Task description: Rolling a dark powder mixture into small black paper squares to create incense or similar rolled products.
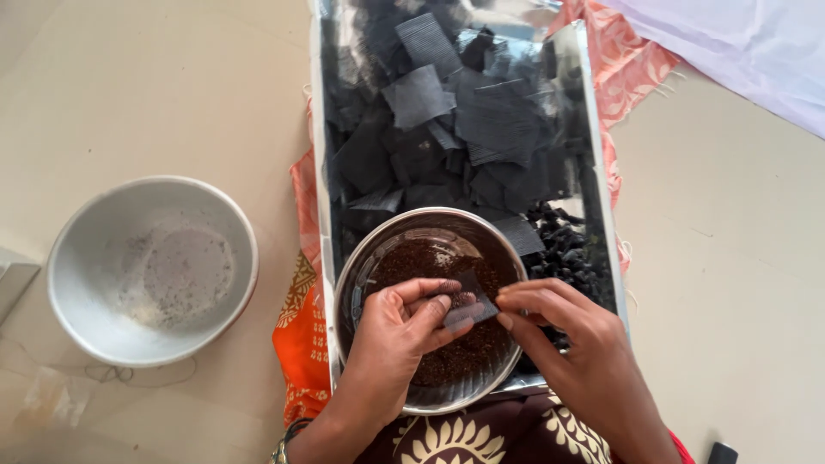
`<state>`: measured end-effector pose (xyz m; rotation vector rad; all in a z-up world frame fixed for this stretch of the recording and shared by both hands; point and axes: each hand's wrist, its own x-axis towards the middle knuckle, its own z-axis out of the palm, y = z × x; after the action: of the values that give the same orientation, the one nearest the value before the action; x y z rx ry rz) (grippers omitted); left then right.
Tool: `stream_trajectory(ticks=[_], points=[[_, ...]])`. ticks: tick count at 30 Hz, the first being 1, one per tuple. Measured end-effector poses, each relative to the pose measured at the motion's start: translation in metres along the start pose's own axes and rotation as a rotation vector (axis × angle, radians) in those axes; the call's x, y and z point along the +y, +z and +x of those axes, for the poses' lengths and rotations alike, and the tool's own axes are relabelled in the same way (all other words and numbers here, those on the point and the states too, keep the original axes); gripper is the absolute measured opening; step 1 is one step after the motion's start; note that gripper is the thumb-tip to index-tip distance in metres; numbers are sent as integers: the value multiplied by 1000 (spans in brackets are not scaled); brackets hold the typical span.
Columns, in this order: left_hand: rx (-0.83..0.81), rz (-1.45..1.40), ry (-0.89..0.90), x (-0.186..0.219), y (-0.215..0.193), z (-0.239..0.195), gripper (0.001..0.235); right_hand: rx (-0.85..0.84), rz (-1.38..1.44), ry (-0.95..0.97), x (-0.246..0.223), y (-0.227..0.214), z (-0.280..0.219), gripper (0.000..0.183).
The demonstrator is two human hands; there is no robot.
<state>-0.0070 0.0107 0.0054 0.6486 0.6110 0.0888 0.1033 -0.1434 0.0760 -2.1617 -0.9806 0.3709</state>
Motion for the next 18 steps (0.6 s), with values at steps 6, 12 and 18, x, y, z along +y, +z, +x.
stream_trajectory(ticks=[6, 12, 18], points=[[-38, 91, -35, -11, 5, -3, 27, -90, 98, 115, 14, 6, 4, 17], [-45, 111, -37, -8, 10, -4, 28, -78, 140, 34, 11, 3, 2, 20], [-34, 140, -59, -5, 11, -5, 27, -153, 129, 20, 21, 4, 0, 19]])
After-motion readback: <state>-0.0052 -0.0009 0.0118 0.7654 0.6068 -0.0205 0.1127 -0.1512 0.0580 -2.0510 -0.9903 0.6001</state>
